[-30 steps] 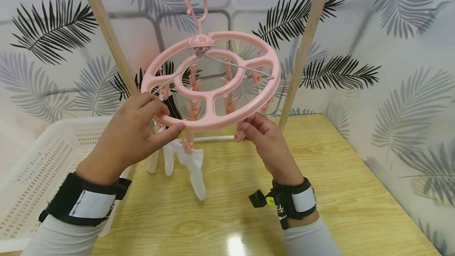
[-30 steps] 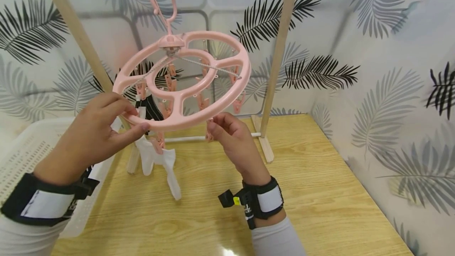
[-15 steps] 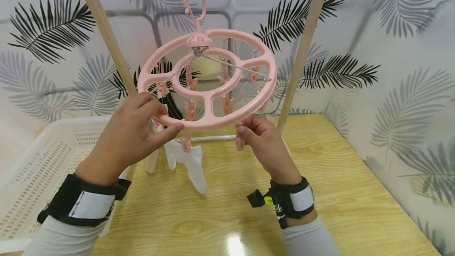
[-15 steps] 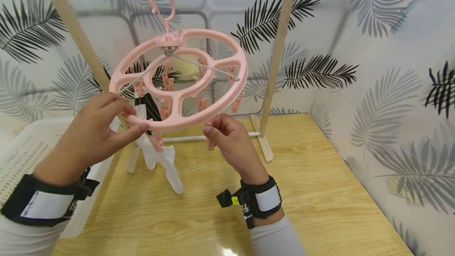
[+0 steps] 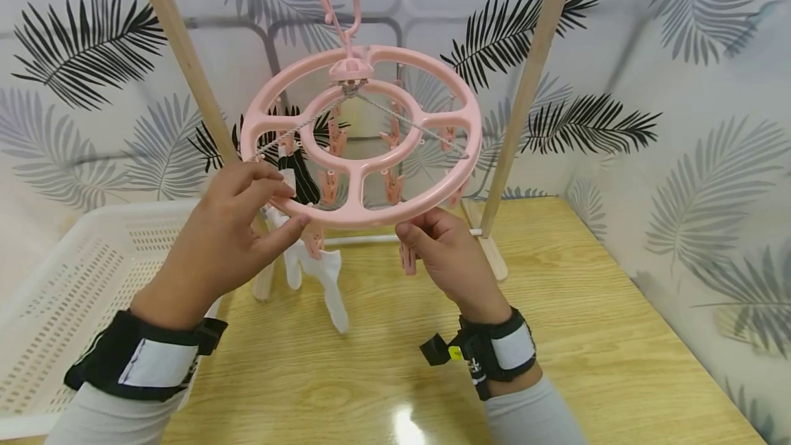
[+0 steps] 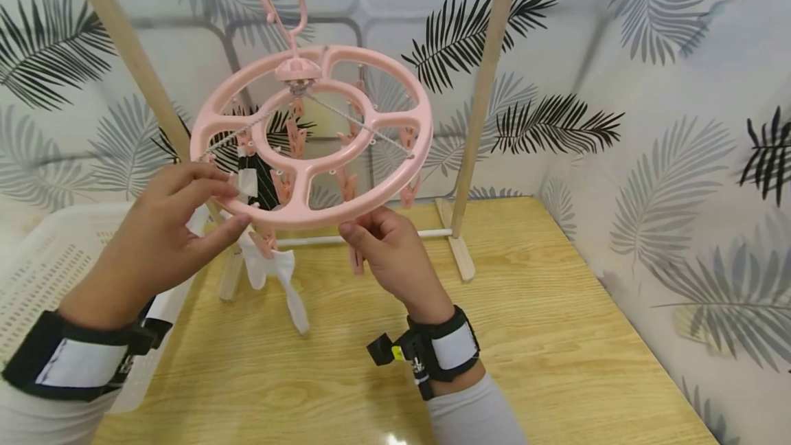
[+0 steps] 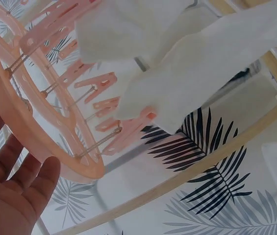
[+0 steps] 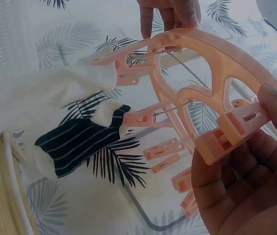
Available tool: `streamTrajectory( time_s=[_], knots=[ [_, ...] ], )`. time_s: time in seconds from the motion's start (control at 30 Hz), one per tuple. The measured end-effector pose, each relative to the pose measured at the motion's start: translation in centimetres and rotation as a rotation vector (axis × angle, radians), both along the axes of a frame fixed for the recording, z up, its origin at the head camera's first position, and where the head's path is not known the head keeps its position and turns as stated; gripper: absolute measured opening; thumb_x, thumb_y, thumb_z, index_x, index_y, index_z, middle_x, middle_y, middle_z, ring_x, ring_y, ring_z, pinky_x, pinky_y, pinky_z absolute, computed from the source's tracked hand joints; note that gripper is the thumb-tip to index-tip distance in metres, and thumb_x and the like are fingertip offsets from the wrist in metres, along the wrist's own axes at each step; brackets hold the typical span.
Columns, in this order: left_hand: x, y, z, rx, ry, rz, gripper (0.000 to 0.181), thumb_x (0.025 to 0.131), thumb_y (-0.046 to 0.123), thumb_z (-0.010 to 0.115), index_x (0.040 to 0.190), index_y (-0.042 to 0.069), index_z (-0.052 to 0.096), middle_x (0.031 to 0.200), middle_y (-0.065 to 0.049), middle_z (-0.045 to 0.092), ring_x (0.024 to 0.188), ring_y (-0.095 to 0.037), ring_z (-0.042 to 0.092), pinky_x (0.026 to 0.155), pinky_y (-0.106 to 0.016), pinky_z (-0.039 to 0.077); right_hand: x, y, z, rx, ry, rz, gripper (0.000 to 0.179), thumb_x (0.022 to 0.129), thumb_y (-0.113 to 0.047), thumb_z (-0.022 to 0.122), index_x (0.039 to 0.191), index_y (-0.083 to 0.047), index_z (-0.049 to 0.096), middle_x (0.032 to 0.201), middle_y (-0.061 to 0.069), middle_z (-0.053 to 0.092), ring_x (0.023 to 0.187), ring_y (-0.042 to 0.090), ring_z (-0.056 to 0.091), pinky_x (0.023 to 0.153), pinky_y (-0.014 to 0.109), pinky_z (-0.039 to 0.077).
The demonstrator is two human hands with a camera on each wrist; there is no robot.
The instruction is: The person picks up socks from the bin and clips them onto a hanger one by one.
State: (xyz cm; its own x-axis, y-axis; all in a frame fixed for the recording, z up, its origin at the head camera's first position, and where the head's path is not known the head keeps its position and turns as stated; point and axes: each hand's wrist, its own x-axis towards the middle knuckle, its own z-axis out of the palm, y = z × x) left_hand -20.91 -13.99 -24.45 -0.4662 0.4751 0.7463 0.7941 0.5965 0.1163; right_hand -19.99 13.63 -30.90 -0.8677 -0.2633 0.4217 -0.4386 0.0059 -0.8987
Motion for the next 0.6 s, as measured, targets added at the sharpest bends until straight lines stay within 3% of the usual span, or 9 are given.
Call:
streamTrajectory(
  time_s=[0.17,0.37,0.5,0.6],
  knots=[
    [0.8,0.1,-0.7,0.09,0.001,0.032,0.026,0.075,0.015,0.074,0.097,0.003,0.065,0.112,-0.018,0.056,0.109,-0.033,0.046,0.084,-0.052,0.042,0.3,0.2,-0.1,0.005,-0.011,0.003,0.021,0.096,-0.026,0.052,0.096,-0.005,0.059,0.06,0.009,0.053,0.057,0.031,0.053,0.057,0.032,0.044],
    [1.2,-0.4,-1.4,0.228,0.036,0.135,0.022,0.078,0.012,0.067,0.095,-0.001,0.065,0.109,-0.021,0.057,0.107,-0.032,0.049,0.083,-0.053,0.044,0.4,0.5,-0.2,-0.007,-0.014,0.017,0.021,0.096,-0.024,0.051,0.096,-0.004,0.058,0.061,0.009,0.054,0.058,0.031,0.053,0.055,0.031,0.044],
    [0.8,-1.7,-1.7,0.313,0.019,0.218,0.02,0.081,0.012,0.063,0.094,-0.003,0.065,0.106,-0.02,0.059,0.102,-0.028,0.052,0.079,-0.044,0.044,0.5,0.7,-0.2,-0.009,-0.022,0.027,0.02,0.096,-0.023,0.052,0.095,-0.003,0.058,0.061,0.008,0.054,0.057,0.03,0.053,0.055,0.031,0.044],
    [0.4,-2.9,-2.0,0.362,-0.042,0.273,0.017,0.083,0.012,0.063,0.093,-0.001,0.066,0.105,-0.016,0.06,0.099,-0.024,0.053,0.077,-0.033,0.042,0.5,0.8,-0.2,-0.012,-0.026,0.032,0.02,0.096,-0.023,0.052,0.095,-0.003,0.057,0.061,0.007,0.054,0.057,0.03,0.053,0.055,0.031,0.044]
  ],
)
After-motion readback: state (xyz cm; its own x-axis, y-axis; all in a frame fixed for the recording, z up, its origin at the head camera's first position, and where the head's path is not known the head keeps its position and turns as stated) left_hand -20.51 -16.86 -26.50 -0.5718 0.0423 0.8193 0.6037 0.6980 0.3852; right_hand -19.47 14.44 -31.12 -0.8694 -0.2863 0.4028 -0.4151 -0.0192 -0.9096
